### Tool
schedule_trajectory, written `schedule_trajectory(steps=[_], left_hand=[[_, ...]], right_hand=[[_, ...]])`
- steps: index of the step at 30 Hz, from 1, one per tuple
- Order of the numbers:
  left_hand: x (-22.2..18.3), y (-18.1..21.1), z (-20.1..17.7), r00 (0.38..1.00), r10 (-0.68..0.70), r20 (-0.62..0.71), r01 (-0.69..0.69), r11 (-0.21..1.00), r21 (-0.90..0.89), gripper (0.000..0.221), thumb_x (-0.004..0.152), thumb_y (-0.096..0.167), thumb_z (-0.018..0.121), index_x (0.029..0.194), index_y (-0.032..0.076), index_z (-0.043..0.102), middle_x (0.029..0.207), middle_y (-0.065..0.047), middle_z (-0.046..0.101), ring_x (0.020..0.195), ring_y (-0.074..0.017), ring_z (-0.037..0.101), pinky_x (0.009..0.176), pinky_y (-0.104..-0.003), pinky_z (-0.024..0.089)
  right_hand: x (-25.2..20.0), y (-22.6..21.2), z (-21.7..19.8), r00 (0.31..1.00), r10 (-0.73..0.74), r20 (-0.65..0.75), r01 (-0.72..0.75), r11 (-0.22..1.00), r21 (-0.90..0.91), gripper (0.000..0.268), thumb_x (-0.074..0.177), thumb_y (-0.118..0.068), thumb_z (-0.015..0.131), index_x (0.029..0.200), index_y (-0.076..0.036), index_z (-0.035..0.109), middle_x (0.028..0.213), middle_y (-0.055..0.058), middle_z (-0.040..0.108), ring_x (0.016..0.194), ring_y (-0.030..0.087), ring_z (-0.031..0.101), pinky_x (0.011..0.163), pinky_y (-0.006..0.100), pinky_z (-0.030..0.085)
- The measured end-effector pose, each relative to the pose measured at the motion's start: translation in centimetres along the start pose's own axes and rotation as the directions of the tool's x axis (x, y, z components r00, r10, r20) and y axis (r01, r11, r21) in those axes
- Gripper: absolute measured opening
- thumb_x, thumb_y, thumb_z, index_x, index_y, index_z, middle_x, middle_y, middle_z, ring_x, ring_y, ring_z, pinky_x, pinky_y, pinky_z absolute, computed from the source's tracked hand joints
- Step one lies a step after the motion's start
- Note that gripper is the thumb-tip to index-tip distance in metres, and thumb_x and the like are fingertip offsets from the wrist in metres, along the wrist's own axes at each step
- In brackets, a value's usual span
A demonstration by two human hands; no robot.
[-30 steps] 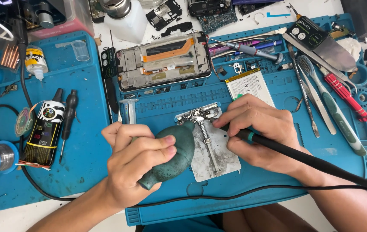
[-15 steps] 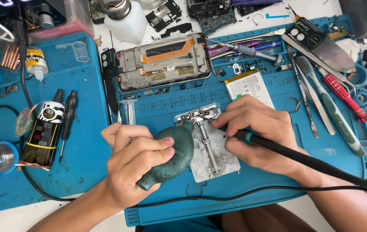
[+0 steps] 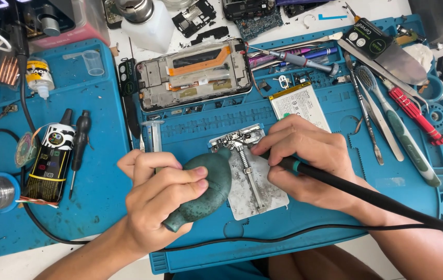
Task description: Soldering a small electronic component onto a circuit board using a soldering iron and a manual air blower.
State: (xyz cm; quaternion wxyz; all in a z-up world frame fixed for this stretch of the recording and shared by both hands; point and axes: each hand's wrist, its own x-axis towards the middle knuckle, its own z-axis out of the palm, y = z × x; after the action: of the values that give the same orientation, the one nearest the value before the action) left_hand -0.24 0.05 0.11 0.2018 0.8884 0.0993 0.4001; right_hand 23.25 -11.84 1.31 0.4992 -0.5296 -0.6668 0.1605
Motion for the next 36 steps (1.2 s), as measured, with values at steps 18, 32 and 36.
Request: schedule_trajectory(steps=[18,32,36], left_hand=[[-0.3,0.0,-0.1,0.996,0.036,0.081,-0.040,0.998,0.054,0.029,0.085,-0.009,0.071,0.103,0.014,0.074,0.113,0.001,0.076,0.104,-0.0264,0.056,0.093,-0.046,0.024],[0.3,0.4,-1.2,0.977,-0.162,-0.135,0.123,0.957,-0.262,0.064,0.079,0.025,0.092,0.128,0.006,0.056,0.127,-0.014,0.059,0.120,-0.0307,0.060,0.110,-0.042,0.053],[0.0,0.6,-1.4,0.959,-0.206,-0.194,0.143,0.945,-0.294,0.060,0.081,0.025,0.090,0.128,0.008,0.057,0.126,-0.014,0.058,0.121,-0.0287,0.059,0.105,-0.039,0.055]], right_hand=[[-0.3,0.1,-0.4,0.999,0.045,-0.016,-0.044,0.999,0.030,0.013,0.081,0.003,0.065,0.085,-0.007,0.058,0.099,0.010,0.076,0.091,0.026,0.072,0.087,0.037,0.057],[-0.8,3.7,-1.8,0.899,0.385,-0.207,-0.232,0.822,0.520,0.022,0.085,0.006,0.073,0.092,-0.007,0.057,0.103,0.016,0.073,0.087,0.023,0.073,0.074,0.028,0.062],[-0.5,3.7,-2.0,0.901,0.353,-0.251,-0.148,0.797,0.586,0.015,0.093,0.005,0.070,0.095,-0.004,0.058,0.101,0.018,0.071,0.079,0.022,0.071,0.072,0.027,0.064]])
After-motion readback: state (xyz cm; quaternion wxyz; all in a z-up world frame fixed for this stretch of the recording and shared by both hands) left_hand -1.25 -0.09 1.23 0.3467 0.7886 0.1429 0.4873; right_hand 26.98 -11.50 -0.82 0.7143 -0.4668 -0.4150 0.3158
